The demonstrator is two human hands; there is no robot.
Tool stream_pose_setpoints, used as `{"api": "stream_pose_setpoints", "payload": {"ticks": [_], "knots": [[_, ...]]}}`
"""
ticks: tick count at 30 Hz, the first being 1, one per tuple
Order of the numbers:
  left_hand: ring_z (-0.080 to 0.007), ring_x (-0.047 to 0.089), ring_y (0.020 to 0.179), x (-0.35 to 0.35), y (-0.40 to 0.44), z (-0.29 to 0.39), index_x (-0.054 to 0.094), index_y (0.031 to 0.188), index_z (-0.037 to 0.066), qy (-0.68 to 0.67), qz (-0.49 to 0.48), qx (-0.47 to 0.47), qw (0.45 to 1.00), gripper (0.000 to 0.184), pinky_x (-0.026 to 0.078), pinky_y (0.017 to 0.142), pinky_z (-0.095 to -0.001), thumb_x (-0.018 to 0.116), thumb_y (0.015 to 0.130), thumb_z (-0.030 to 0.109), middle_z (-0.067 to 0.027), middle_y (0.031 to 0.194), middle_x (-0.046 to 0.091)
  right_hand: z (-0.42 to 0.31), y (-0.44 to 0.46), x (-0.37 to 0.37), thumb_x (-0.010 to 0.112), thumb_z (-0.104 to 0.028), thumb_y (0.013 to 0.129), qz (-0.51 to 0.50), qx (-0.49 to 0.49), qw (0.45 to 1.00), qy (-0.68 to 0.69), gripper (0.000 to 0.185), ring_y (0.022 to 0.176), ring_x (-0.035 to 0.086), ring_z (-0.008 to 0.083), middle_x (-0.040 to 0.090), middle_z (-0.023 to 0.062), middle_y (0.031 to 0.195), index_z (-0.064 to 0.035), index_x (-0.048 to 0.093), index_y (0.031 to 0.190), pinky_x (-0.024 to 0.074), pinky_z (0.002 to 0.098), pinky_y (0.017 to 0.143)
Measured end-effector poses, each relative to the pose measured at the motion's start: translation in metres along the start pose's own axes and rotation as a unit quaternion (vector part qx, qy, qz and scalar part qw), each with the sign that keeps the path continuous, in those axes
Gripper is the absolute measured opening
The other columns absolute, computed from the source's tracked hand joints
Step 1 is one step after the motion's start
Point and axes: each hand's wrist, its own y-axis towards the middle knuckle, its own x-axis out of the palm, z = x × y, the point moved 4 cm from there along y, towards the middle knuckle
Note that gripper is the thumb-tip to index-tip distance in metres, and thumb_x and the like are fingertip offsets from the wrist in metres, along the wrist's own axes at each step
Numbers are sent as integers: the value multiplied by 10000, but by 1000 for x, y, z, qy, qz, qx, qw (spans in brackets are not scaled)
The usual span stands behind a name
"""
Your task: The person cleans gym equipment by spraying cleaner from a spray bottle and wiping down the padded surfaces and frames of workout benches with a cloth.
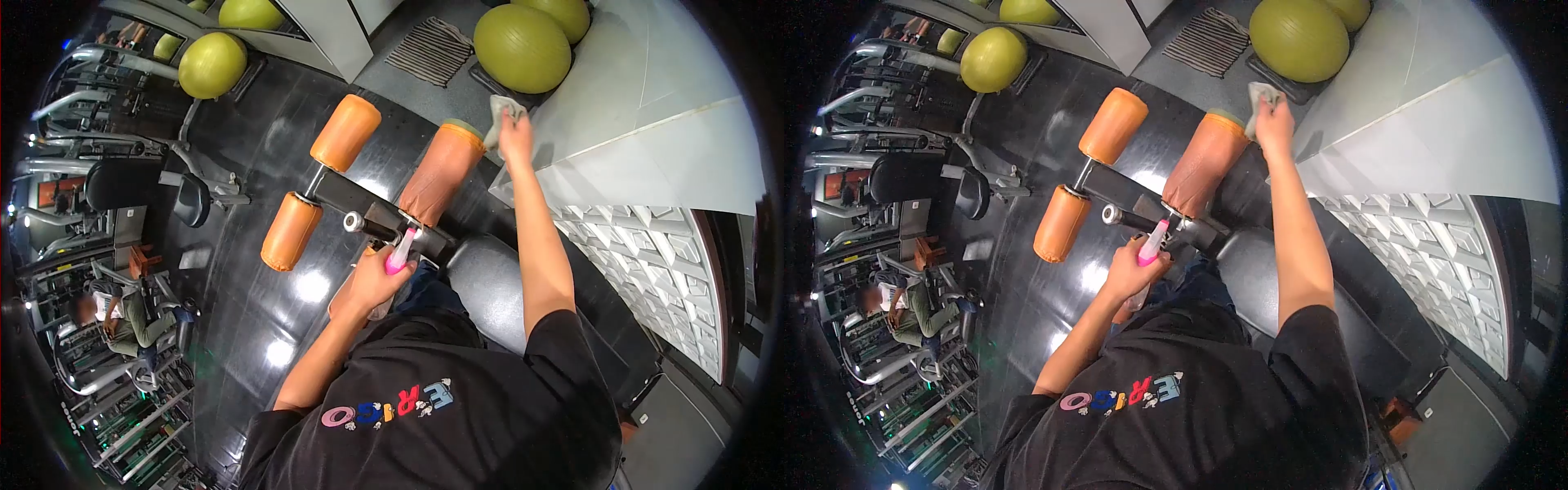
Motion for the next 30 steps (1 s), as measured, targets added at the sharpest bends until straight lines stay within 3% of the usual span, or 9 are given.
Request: {"api": "stream_pose_setpoints", "payload": {"ticks": [4, 6, 7, 10, 13, 16, 20, 26, 30], "knots": [[-357, 674, 787, 0, -11, -9, 654, 954, 22, -49, -28, -35, 998, 414, 512, 728, -425, 699, 803, 406, -207, 813, 678, -12, -45, 61, 562, -241, 894, -133, -23, 963, -233, 324, 1053, 627, 370, 660, 220, 1065, -97, 597, 1183, 494, 499, 861], [-334, 682, 799, 0, -16, -16, 661, 975, 26, -82, -7, -26, 996, 406, 515, 743, -409, 702, 808, 394, -189, 831, 688, -9, -107, 91, 609, -241, 846, -221, -185, 884, -368, 302, 1009, 642, 342, 652, 200, 1058, -131, 610, 1127, 511, 478, 815], [-311, 690, 810, -1, -20, -21, 668, 996, 30, -116, 11, -17, 993, 398, 519, 759, -394, 705, 812, 382, -172, 849, 699, -16, -142, 94, 635, -231, 810, -324, -120, 877, -333, 282, 978, 642, 334, 639, 179, 1064, -135, 609, 1075, 516, 459, 778], [-291, 697, 840, 0, -29, -46, 672, 1039, 38, -120, 0, -59, 991, 402, 521, 787, -382, 708, 818, 371, -152, 888, 715, 1, -236, 83, 595, -122, 803, -322, -281, 864, -268, 327, 920, 648, 340, 637, 148, 1069, -148, 600, 1129, 517, 476, 763], [-296, 702, 875, 1, -35, -63, 665, 1065, 35, -128, -4, -88, 988, 422, 523, 806, -382, 705, 819, 376, -150, 920, 722, -2, -224, 46, 590, -126, 810, -378, -134, 891, -212, 341, 932, 643, 348, 631, 122, 1069, -140, 592, 1151, 518, 478, 782], [-290, 705, 909, -3, -39, -66, 657, 1091, 38, -119, -7, -106, 987, 436, 523, 818, -384, 705, 819, 376, -144, 949, 726, 15, -201, 13, 592, -156, 821, -472, -137, 827, -274, 347, 985, 627, 372, 636, 125, 1097, -129, 590, 1166, 509, 498, 819], [-289, 705, 929, -4, -38, -68, 653, 1098, 39, -122, -5, -108, 987, 443, 524, 825, -381, 699, 821, 383, -140, 961, 729, 29, -152, -21, 576, -163, 840, -419, -56, 853, -307, 309, 1031, 621, 392, 659, 189, 1094, -116, 617, 1142, 502, 483, 854], [-313, 700, 868, -6, -36, -46, 649, 1055, 34, -90, -20, -45, 995, 435, 519, 780, -397, 692, 826, 401, -167, 923, 718, 11, -48, 4, 573, -185, 869, -128, -97, 973, -165, 332, 1008, 618, 413, 651, 223, 1078, -75, 592, 1182, 498, 471, 847], [-312, 696, 835, -4, -32, -32, 648, 1038, 25, -77, -23, -13, 997, 427, 515, 760, -396, 695, 826, 394, -178, 901, 711, -12, -84, 63, 606, -193, 856, -203, -202, 879, -380, 331, 1111, 555, 360, 590, 131, 1159, -156, 603, 1185, 456, 485, 921]]}}
